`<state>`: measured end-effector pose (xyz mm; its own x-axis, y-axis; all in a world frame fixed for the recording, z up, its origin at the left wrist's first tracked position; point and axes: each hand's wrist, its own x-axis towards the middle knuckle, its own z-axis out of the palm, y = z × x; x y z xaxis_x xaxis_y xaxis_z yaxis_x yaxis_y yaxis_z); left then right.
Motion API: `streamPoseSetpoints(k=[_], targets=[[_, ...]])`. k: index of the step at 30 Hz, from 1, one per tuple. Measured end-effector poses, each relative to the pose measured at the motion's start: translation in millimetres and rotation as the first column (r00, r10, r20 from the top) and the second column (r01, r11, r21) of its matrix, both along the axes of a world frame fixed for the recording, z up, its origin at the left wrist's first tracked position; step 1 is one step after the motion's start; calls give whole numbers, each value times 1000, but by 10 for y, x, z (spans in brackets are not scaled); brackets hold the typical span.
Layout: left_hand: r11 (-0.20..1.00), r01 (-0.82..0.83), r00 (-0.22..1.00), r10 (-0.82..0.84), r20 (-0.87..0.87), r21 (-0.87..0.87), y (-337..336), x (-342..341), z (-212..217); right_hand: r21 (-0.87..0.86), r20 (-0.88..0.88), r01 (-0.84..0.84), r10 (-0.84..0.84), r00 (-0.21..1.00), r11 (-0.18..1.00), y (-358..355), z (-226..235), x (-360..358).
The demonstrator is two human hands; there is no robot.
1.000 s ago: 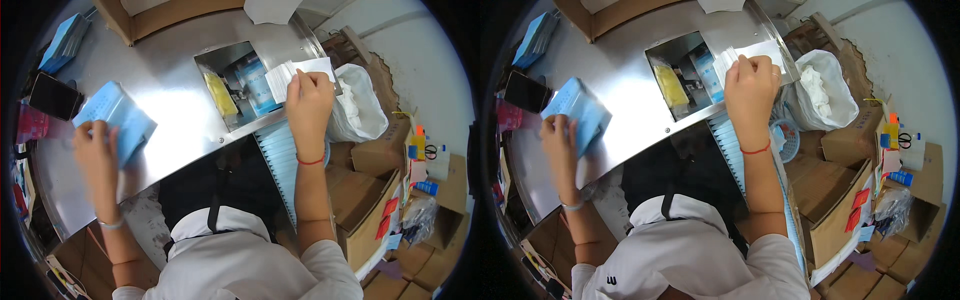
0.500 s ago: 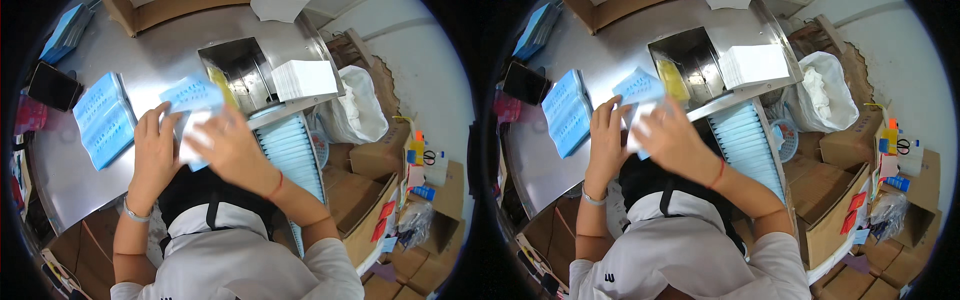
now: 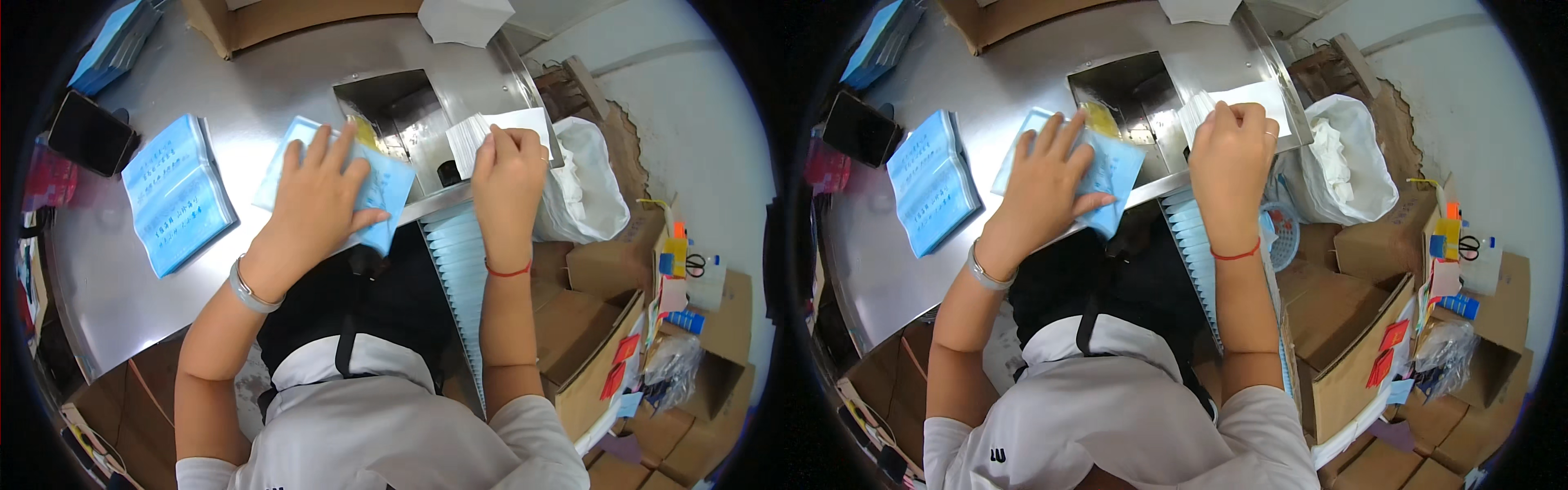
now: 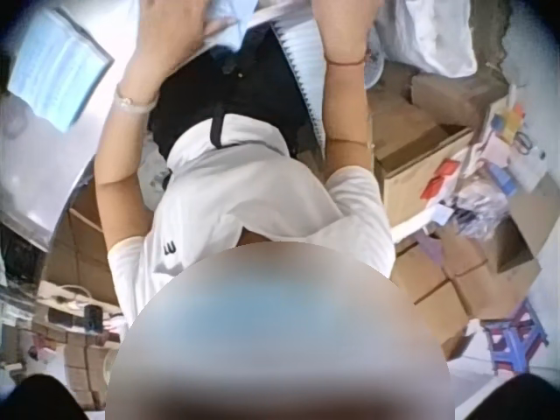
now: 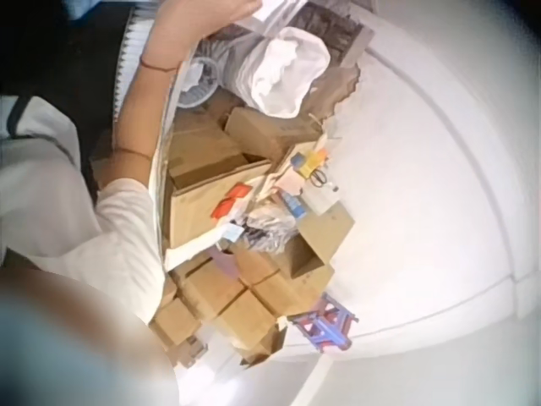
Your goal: Organizing and placing cards into paper covers at a factory workstation.
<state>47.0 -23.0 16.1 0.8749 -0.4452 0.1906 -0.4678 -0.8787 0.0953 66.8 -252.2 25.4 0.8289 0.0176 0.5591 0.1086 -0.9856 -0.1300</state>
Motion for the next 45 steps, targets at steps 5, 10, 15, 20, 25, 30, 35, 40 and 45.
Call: streamPoseSetpoints(k=[5,10,15,20,25,30,35,40,45], targets=[[988,-92,975,65,-211,-122,140,-264,44,223,-92,-140,164,982,965,-450,75,-59],[967,0,999,10,39,-256,181,-307,-260,75,6,-208,208,978,975,-212,37,-58],[956,-55,996,73,50,-290,81,-334,-295,84,9,-122,122,993,989,-258,8,-48],[947,-69,996,50,-67,-313,104,-409,-277,149,-101,-248,264,959,957,-488,194,-18],[956,60,996,-75,-42,-287,232,-317,-206,84,-30,-529,533,845,844,283,7,-508],[848,-84,910,-149,-386,-524,138,-211,6,53,-188,-518,518,835,854,548,-314,-357],[780,237,941,-333,-64,-580,-211,-354,15,125,-409,-480,486,773,868,513,-503,260],[637,-422,878,463,-117,-645,770,-452,-13,245,106,-302,284,953,921,296,-120,0],[846,-528,835,534,133,-76,1699,-470,-151,151,182,-80,52,982,985,-98,-46,-130]])
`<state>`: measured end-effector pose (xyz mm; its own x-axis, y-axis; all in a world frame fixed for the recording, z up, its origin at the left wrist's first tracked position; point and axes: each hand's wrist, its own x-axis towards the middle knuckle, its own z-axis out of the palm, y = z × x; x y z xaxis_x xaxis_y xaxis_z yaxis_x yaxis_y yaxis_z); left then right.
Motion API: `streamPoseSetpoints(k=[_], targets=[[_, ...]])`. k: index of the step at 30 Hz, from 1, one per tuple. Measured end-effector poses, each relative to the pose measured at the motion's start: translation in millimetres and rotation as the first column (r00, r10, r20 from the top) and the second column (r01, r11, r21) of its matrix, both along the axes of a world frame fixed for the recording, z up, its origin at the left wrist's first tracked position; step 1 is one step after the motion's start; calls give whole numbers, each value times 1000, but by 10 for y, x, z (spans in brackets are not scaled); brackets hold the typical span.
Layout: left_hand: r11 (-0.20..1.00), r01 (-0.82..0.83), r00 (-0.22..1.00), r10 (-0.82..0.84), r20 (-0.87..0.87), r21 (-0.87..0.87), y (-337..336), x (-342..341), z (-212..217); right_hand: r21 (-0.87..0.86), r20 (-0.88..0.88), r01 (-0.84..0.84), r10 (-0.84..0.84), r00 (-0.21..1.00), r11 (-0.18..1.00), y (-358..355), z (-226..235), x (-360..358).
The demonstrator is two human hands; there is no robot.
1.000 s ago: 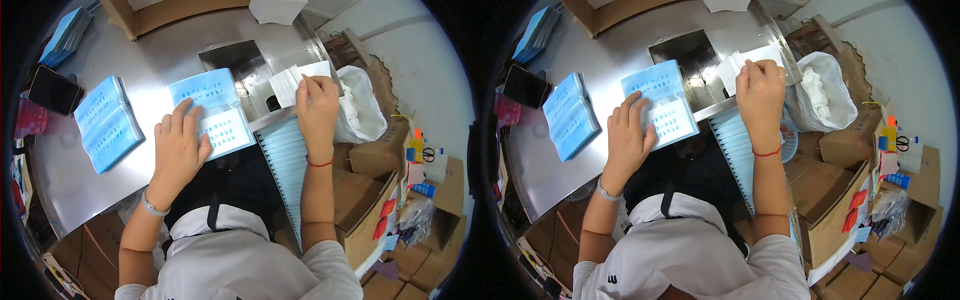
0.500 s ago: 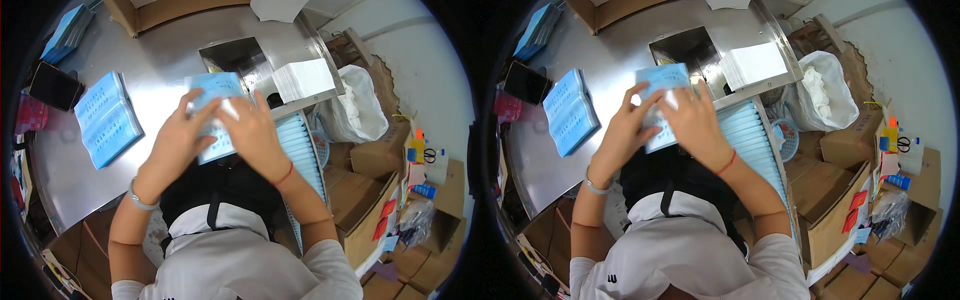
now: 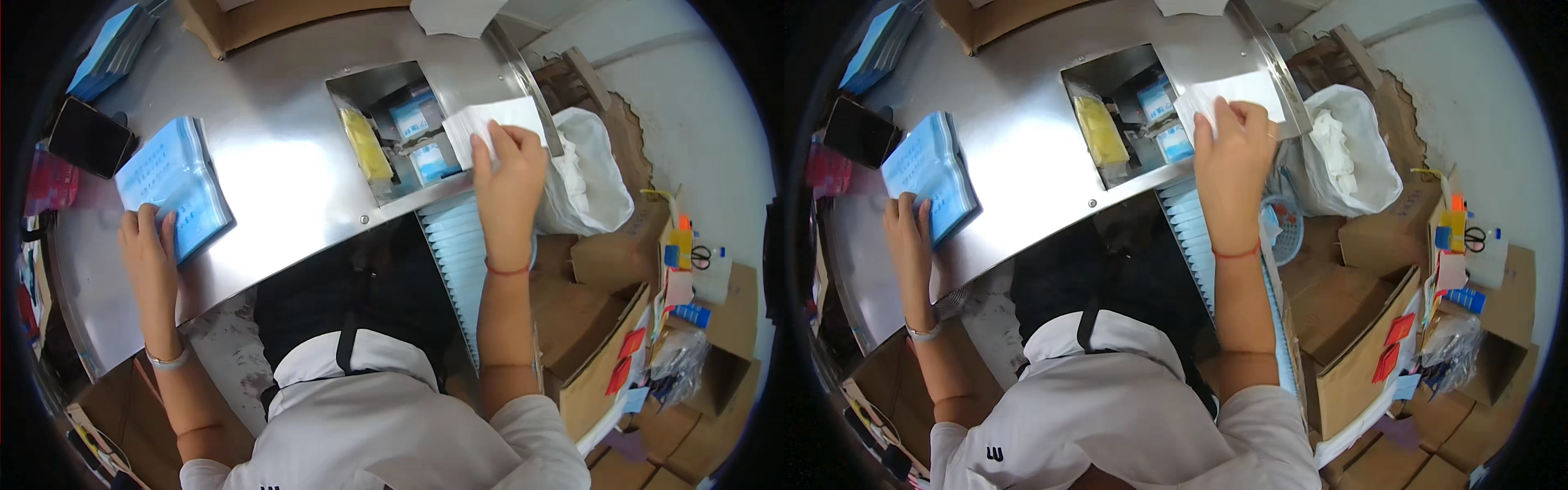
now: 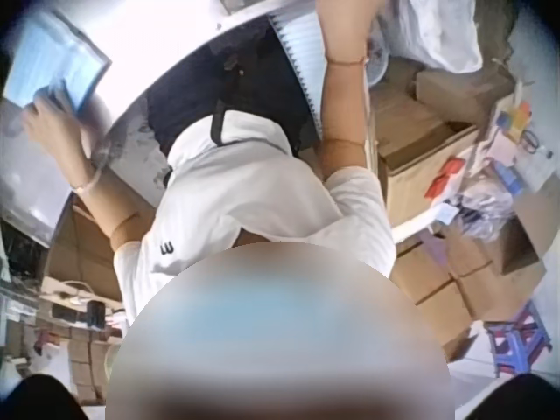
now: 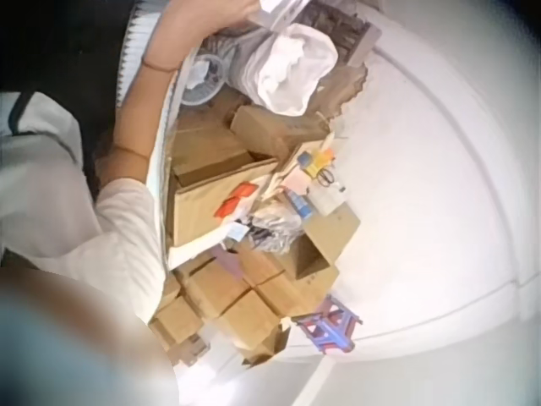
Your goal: Organizing and placing cards into paper covers at a factory workstation.
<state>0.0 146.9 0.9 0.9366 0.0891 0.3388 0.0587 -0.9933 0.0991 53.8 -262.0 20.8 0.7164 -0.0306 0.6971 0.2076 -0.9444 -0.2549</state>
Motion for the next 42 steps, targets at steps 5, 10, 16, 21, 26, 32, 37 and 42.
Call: streamPoseSetpoints(k=[5,10,16,21,26,32,37,42], targets=[[964,259,953,-243,181,-65,-901,173,-61,-47,-119,5,-10,993,999,-73,-60,52],[772,531,826,-564,10,-349,-1776,-4,-156,76,-210,-107,121,970,991,-381,73,113],[760,522,810,-584,-54,-387,-1593,-73,-110,179,-266,-53,100,959,982,-507,146,119],[773,537,816,-577,-23,-337,-1515,-23,-151,-232,48,-137,152,987,963,-260,110,56],[836,481,859,-510,-52,-263,-1359,53,-88,-27,-246,-727,700,670,686,839,-226,-621],[798,513,855,-507,108,-315,-1536,20,-110,-44,-327,-614,569,754,788,857,-262,-23],[869,458,885,-465,6,-185,-1621,-21,-36,49,26,-35,33,999,998,17,25,-22],[881,403,849,-461,-259,-247,-1556,250,112,-127,-71,-21,12,997,992,-100,-117,116]])
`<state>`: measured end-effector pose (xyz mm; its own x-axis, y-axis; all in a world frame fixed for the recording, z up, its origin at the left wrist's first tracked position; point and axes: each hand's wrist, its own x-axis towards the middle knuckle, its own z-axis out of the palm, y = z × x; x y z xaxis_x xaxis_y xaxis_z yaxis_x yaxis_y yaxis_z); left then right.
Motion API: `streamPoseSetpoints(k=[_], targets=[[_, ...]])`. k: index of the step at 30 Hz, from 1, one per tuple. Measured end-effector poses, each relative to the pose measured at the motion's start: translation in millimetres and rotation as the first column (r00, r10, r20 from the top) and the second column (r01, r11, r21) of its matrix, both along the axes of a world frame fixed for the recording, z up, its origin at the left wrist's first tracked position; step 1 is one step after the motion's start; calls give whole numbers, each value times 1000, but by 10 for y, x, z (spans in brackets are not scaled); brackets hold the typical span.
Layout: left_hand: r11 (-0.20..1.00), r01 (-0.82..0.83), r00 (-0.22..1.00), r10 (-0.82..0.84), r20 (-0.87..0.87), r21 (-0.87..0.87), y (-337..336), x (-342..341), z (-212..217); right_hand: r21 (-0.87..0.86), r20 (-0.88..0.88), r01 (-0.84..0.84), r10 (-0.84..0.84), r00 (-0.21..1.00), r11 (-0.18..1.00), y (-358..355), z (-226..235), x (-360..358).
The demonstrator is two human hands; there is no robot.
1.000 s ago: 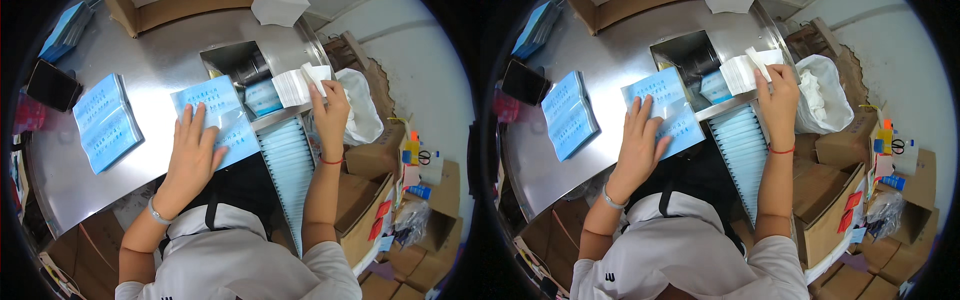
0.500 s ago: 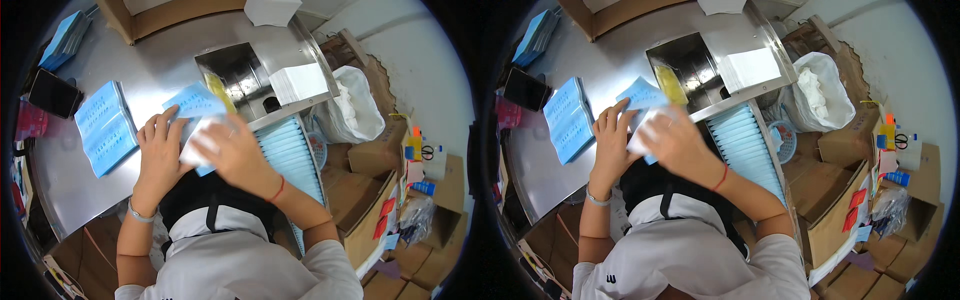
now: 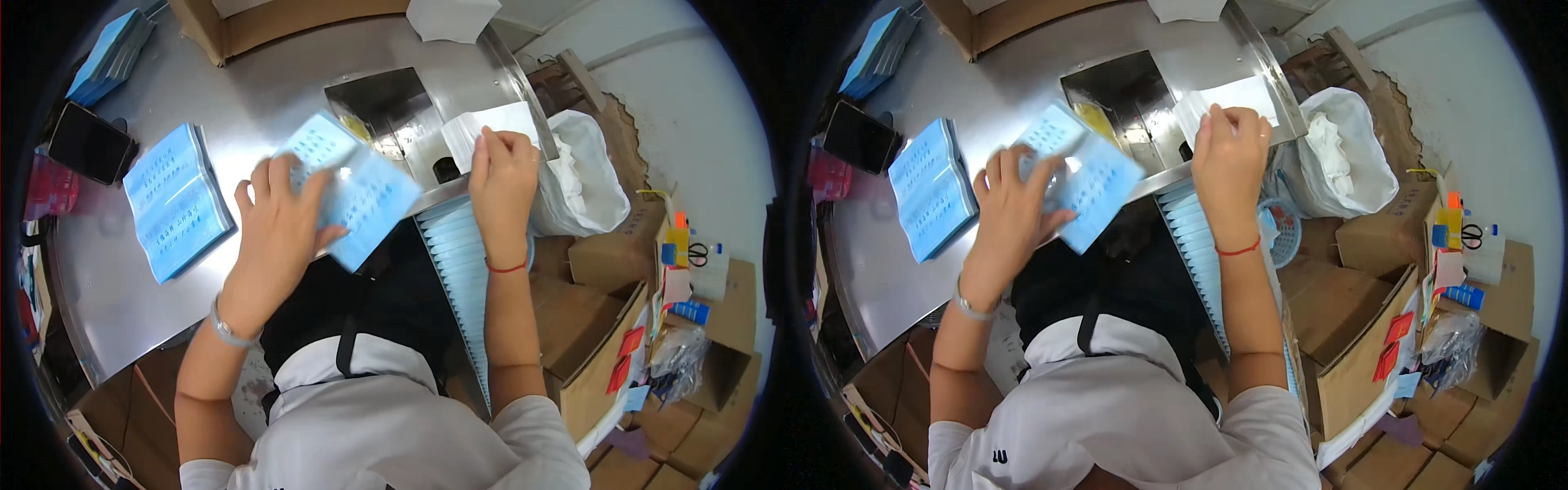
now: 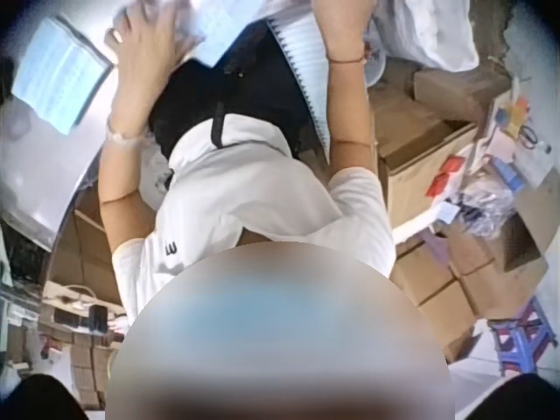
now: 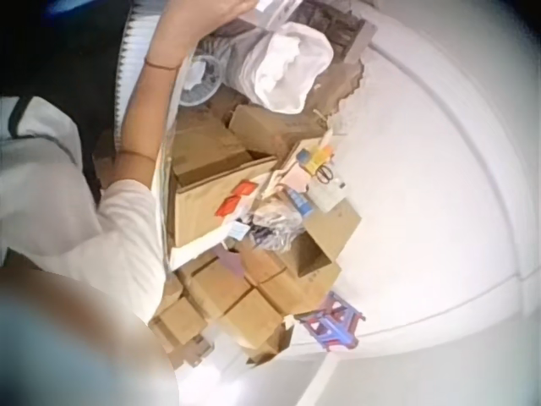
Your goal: Organizing and placing cards into paper covers at a factory workstation.
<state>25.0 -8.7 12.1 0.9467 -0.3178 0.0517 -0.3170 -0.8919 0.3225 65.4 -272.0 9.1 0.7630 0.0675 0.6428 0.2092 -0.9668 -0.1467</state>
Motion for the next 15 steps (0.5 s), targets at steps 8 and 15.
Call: streamPoseSetpoints(k=[8,15], targets=[[990,45,990,-61,126,130,-59,133,103,66,-152,-124,133,979,990,-205,149,-35],[983,86,956,-36,291,-160,-153,-160,-208,132,-175,-175,197,965,976,-364,251,-14]])
